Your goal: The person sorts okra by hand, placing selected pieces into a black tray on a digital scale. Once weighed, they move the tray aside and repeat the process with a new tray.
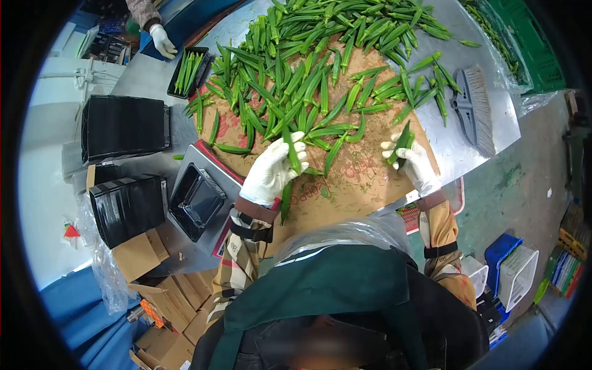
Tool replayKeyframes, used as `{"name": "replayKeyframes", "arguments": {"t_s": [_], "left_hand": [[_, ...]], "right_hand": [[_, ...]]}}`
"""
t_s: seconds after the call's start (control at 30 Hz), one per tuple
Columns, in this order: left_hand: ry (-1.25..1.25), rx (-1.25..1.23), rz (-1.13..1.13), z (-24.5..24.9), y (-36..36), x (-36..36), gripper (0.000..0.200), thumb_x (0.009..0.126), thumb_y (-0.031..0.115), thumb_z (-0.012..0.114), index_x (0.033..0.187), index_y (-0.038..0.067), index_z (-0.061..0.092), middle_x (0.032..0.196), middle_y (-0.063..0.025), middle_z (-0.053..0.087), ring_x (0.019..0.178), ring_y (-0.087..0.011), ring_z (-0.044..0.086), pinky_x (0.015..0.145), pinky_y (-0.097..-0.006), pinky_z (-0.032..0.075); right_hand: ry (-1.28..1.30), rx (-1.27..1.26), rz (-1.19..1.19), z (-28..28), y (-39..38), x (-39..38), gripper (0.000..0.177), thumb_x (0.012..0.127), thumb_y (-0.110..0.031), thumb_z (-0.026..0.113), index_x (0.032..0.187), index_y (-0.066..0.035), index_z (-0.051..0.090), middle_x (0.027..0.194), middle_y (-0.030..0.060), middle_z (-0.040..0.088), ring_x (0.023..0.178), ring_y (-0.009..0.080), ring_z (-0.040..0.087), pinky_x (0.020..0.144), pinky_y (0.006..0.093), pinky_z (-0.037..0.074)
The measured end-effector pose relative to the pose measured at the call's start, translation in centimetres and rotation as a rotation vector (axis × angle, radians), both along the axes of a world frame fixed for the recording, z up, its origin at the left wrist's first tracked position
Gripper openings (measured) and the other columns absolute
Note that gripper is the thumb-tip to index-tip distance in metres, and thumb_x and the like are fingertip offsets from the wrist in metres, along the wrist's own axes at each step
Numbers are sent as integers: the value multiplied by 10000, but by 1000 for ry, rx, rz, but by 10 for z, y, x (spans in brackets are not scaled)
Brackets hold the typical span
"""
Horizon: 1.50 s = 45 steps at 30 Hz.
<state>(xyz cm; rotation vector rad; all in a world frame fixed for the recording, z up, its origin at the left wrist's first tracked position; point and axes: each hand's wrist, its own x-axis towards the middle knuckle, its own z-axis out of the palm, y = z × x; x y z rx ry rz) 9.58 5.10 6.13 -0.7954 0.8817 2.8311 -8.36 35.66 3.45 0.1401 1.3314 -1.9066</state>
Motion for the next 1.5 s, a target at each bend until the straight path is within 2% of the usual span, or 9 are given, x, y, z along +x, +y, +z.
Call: {"name": "replayKeyframes", "arguments": {"t_s": [0.27, 0.5, 0.6, 0.73, 0.87, 1.07, 1.23, 1.33, 1.5], "left_hand": [[-248, -302, 127, 0, 1, 6, 352, 999, 298, 639, 1196, 7, 655, 741, 55, 559, 677, -74, 548, 798, -315, 542], [-305, -602, 125, -4, 0, 20, 257, 983, 239, 655, 1099, 12, 687, 742, 43, 570, 660, -60, 524, 714, -270, 501], [-406, -775, 74, -3, 1, 34, 206, 977, 189, 659, 1088, 17, 688, 747, 45, 567, 636, -48, 506, 637, -241, 477], [-505, -673, 55, -11, 23, 59, 244, 988, 134, 630, 1196, 7, 623, 759, 41, 569, 581, -48, 508, 545, -215, 462], [-809, -1243, -558, -24, 49, 75, 772, 926, 285, 680, 1521, -45, 315, 801, -118, 708, 662, -217, 693, 590, -342, 547], [-816, -1728, -925, -53, 64, 75, 536, 918, 314, 641, 1293, -50, 520, 842, -188, 720, 787, -362, 717, 681, -469, 565], [-556, -1403, -516, -28, 52, 84, 362, 906, 350, 700, 1093, 50, 624, 898, -193, 699, 887, -337, 706, 761, -399, 543], [-302, -1061, -268, -18, 21, 63, 489, 938, 373, 684, 1206, -16, 554, 1017, -191, 679, 860, -232, 656, 757, -352, 522], [-397, -1609, -120, -5, -8, -27, 405, 939, 324, 643, 1178, 14, 539, 1094, -215, 661, 980, -358, 647, 833, -442, 507]], "right_hand": [[1102, 1022, 610, -39, -84, 6, 384, 769, -142, 745, 1146, -132, 672, 967, 131, 723, 920, 329, 697, 800, 435, 544], [970, 841, 727, 0, -4, -7, 297, 771, -303, 737, 975, -92, 693, 842, 180, 696, 812, 408, 664, 714, 458, 529], [712, 805, 991, 45, 77, -17, 319, 714, -210, 806, 1000, -84, 736, 755, 146, 693, 672, 264, 675, 680, 380, 533], [576, 1179, 1064, 70, 100, -15, 304, 721, -222, 792, 983, -78, 738, 816, 170, 705, 713, 316, 693, 684, 393, 539], [1029, 947, 599, 11, 42, 13, 256, 762, -142, 773, 1004, -69, 731, 779, 162, 705, 684, 291, 693, 664, 361, 534], [1670, 695, 746, -44, -82, 57, 509, 679, -54, 739, 1179, -104, 657, 1195, 78, 654, 1186, 292, 570, 973, 420, 475], [1459, 857, 1020, -19, -86, 44, 359, 686, -105, 757, 1027, -95, 646, 1041, 92, 644, 1053, 308, 594, 891, 437, 480], [1220, 591, 606, -24, -93, 29, 343, 696, -125, 767, 1009, -75, 636, 1025, 131, 642, 1020, 330, 603, 877, 438, 484], [1509, 688, 607, -45, -147, 20, 395, 733, -110, 732, 1097, -54, 589, 1005, 141, 635, 984, 348, 600, 850, 435, 496]]}}
